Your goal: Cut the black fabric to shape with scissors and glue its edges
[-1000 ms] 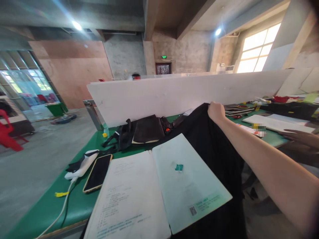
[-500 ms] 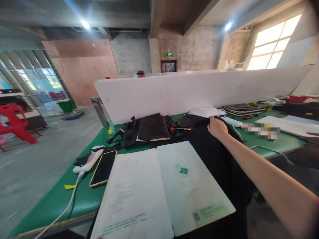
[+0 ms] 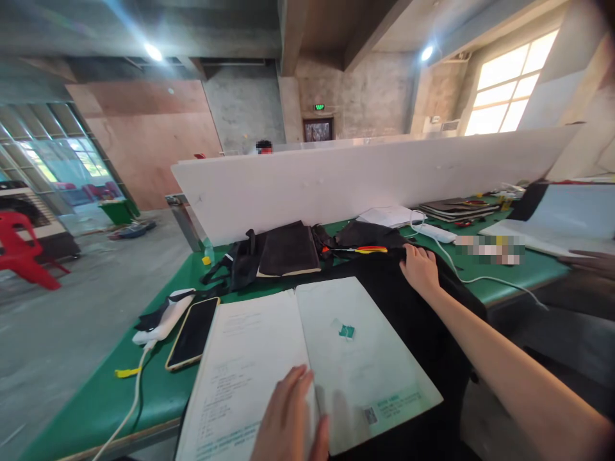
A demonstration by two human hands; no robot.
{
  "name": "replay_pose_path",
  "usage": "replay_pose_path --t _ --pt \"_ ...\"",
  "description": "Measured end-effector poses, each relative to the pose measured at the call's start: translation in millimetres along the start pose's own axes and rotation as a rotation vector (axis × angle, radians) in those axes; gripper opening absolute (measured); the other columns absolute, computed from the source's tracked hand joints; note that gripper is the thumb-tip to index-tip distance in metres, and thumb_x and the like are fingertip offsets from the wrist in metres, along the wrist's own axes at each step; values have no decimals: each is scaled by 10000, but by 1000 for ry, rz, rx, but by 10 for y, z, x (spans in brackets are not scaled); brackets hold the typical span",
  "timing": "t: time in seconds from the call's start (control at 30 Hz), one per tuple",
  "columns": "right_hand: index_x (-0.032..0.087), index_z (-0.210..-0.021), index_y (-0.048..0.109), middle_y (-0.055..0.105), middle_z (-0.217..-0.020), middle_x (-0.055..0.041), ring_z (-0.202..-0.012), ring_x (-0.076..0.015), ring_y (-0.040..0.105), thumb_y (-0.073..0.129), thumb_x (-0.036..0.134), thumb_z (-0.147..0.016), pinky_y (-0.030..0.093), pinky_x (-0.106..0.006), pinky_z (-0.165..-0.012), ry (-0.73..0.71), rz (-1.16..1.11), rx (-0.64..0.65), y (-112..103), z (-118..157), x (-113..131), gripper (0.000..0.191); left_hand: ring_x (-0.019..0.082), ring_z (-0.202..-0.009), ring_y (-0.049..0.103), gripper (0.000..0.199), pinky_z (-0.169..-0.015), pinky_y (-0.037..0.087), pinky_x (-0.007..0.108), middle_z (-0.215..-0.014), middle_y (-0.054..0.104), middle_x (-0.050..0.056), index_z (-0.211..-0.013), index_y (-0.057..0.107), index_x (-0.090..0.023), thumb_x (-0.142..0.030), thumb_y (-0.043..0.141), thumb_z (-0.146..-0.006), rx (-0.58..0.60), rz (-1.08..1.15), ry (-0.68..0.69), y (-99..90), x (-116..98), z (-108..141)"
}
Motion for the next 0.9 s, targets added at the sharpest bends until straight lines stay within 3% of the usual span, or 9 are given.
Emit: replay_pose_path --t 0.07,0.13,0.27,0.37,0.5,0.57,0.7,0.9 --pt "134 -1135 454 600 -1016 -123 -998 -236 513 442 216 -822 294 -358 -906 -6 -16 81 -10 58 -37 323 302 -1177 482 513 -908 494 424 -1290 526 52 -1281 462 -233 -337 523 -782 287 -5 165 123 -416 -197" --pt "156 -1056 504 635 -911 -97 -891 -217 569 453 238 -825 345 -328 -836 5 -21 148 -13 100 -95 250 325 -1193 459 550 -916 480 447 -1289 524 69 -1299 446 -209 -365 529 -779 477 -7 206 134 -729 -338" --pt "140 -975 556 643 -729 -106 -707 -237 611 488 260 -804 391 -328 -680 80 -3 255 1 168 -239 219 275 -1233 417 491 -995 405 426 -1325 488 71 -1331 396 -193 -351 401 -866 490 -12 108 103 -981 -655" --pt "84 -932 572 638 -749 -164 -747 -274 618 484 149 -769 403 -369 -692 118 4 306 -33 221 -256 196 316 -1268 354 482 -1021 345 457 -1345 452 126 -1304 427 -129 -339 393 -872 497 -125 50 311 -830 -913" --pt "44 -1203 430 579 -1032 -240 -967 -307 559 454 109 -764 407 -410 -776 78 -63 270 -192 279 -10 445 373 -1307 254 573 -1027 293 499 -1405 349 182 -1326 386 -83 -401 431 -852 465 -274 -8 680 -446 -1208" --pt "87 -1274 370 530 -1153 -213 -1063 -281 507 444 150 -787 399 -382 -843 -14 -145 247 -272 307 220 496 387 -1318 213 642 -1036 257 518 -1427 297 197 -1345 353 -67 -470 412 -849 446 -309 -20 833 -283 -1300" --pt "189 -1218 467 547 -1177 -91 -1076 -181 500 425 167 -809 395 -275 -902 -274 -331 290 -309 380 682 412 361 -1337 172 708 -1068 189 501 -1443 252 208 -1345 340 -36 -545 340 -853 408 -326 39 1071 -71 -1367" --pt "152 -1146 533 570 -1161 -83 -1091 -185 499 416 136 -805 381 -318 -953 -447 -490 346 -182 332 1107 361 333 -1322 235 711 -1059 212 481 -1416 324 188 -1344 351 -69 -580 241 -862 261 -350 126 1235 54 -1304"
Point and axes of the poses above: each hand's wrist, its own z-axis away from the middle knuckle, its own y-axis out of the palm, x = y × z, the point moved 5 cm from there along -z, towards the middle knuckle
